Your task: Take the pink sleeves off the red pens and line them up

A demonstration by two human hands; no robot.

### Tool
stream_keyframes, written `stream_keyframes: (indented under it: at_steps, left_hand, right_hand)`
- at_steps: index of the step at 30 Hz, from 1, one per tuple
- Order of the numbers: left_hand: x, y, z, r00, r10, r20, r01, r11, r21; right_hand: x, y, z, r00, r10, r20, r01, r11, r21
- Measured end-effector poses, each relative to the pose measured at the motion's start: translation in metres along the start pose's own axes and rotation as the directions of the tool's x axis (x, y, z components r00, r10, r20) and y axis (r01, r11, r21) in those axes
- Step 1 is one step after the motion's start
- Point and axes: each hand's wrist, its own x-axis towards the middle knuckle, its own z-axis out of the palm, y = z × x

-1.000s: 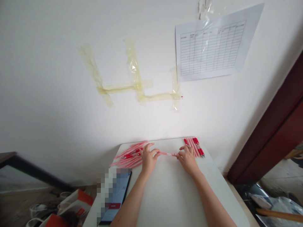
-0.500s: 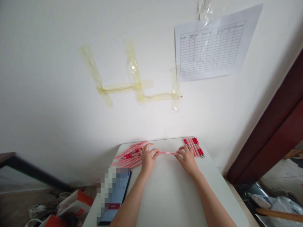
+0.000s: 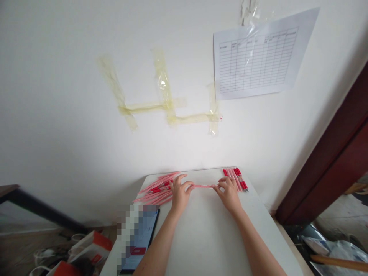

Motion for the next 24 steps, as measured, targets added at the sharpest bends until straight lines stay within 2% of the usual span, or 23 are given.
stream_keyframes:
  at_steps: [7, 15, 19, 24]
  left_hand:
    - [0.0003, 0.0010, -0.0020, 1.000, -0.022, -0.015, 0.022, 1.000, 0.013]
    - [0.0004, 0.0008, -0.0007, 1.000, -0.009, 0.012, 0.009, 1.000, -0.009]
    - [0.0006, 0.0022, -0.0026, 1.000, -0.010, 0.002, 0.010, 1.000, -0.004]
    - [0.0012, 0.0020, -0.0030, 0.999, -0.012, -0.030, 0.012, 1.000, 0.010]
  right_hand:
    - [0.0012, -0.0053, -0.0045, 0.996, -0.009, 0.093, 0.008, 1.000, 0.013]
    - [0.0035, -0.0080, -0.0073, 0.985, 0.047, 0.169, -0.059, 0.996, 0.067]
    - [0.0037, -0.0072, -0.0068, 0.987, 0.040, 0.158, -0.050, 0.997, 0.058]
    - [0.0025, -0.0057, -0.0050, 0.996, -0.013, 0.090, 0.009, 0.999, 0.043]
